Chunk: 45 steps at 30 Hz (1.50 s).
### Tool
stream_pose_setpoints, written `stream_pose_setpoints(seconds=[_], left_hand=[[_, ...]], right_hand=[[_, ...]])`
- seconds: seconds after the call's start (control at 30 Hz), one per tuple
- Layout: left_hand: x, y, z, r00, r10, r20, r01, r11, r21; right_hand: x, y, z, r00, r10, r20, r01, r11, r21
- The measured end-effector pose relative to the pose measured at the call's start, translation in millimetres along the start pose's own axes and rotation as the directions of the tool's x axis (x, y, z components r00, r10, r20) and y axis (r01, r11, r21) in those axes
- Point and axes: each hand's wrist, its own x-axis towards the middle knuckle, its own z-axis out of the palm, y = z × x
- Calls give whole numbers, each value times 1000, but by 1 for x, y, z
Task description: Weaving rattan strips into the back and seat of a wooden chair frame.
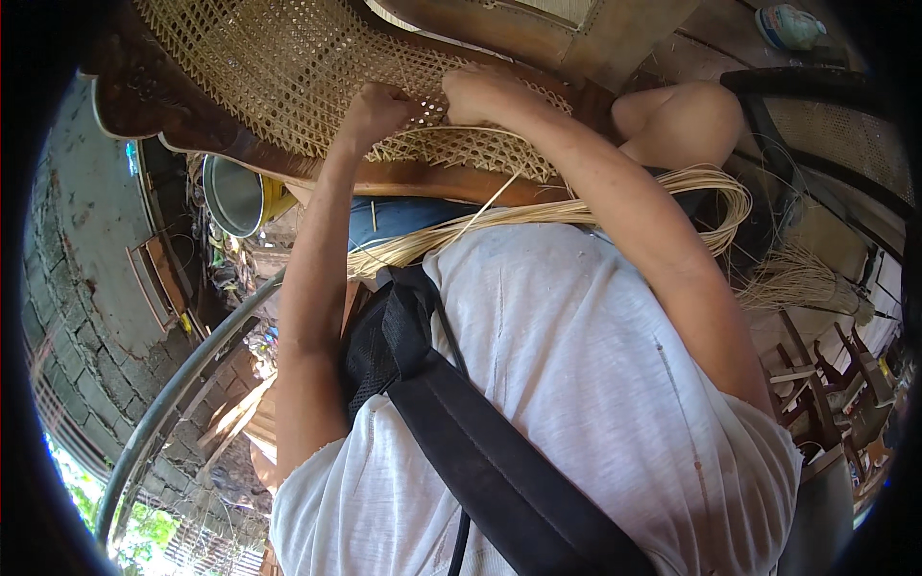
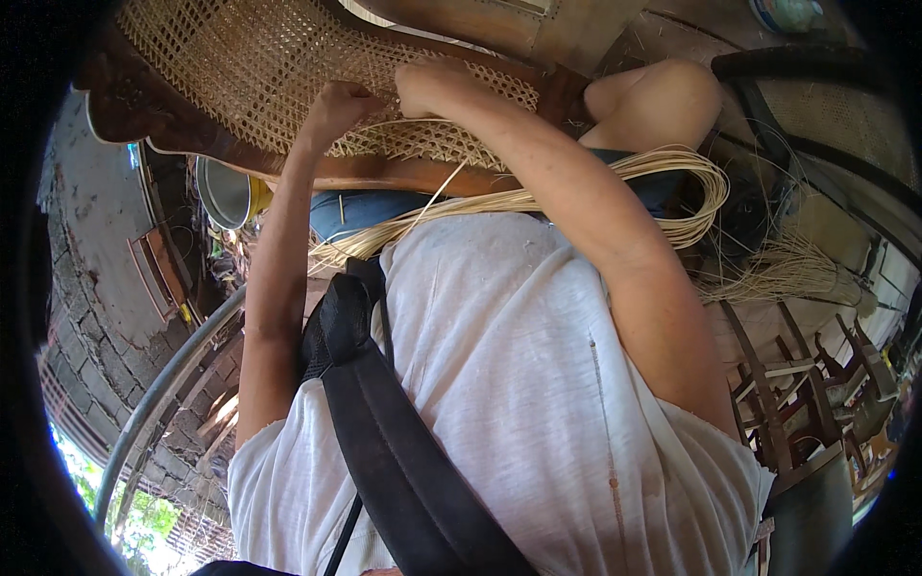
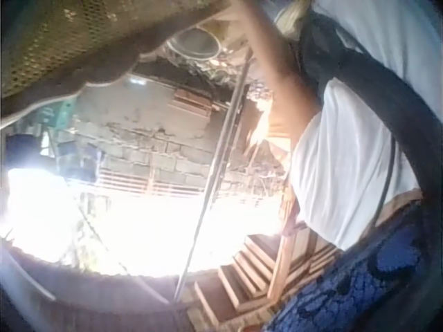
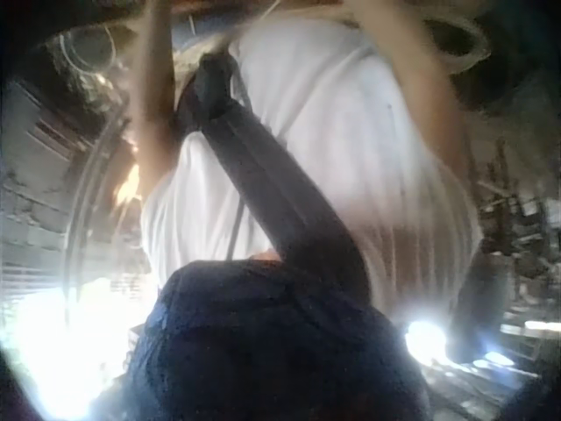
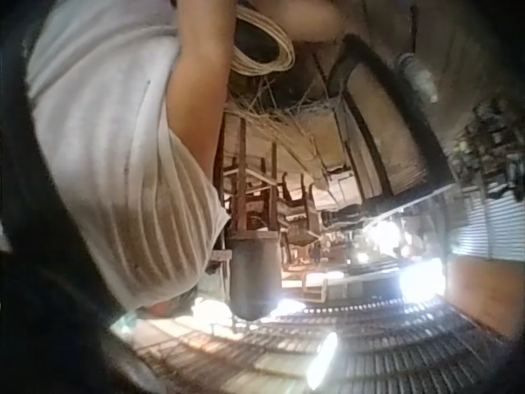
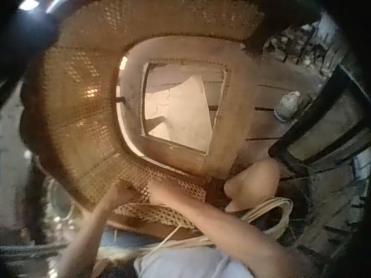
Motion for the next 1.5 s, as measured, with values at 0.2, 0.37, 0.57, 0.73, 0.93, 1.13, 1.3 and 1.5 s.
stream_pose_setpoints(seconds=[0.2,0.37,0.57,0.73,0.93,1.13,1.3,1.5], left_hand=[[10,-5,6,994,99,49,-103,992,78],[7,6,15,973,214,89,-230,940,252],[-4,9,23,980,199,-3,-190,939,285],[-8,21,28,975,222,20,-219,933,287],[14,19,31,953,260,155,-99,752,-651],[14,1,25,999,22,50,-9,967,-253],[16,1,22,1000,0,24,4,987,-159],[16,9,17,994,6,105,1,998,-66]], right_hand=[[-5,-2,5,1000,15,-9,-15,1000,20],[-1,1,-17,948,149,282,-187,976,112],[2,30,-6,991,123,-43,-125,991,-40],[-13,89,-29,972,156,-176,-166,985,-47],[-10,71,-36,966,148,-212,-144,989,32],[2,42,-1,994,87,68,-90,995,47],[-4,14,-3,997,71,-11,-71,997,-33],[-4,12,15,994,33,-100,-32,999,7]])
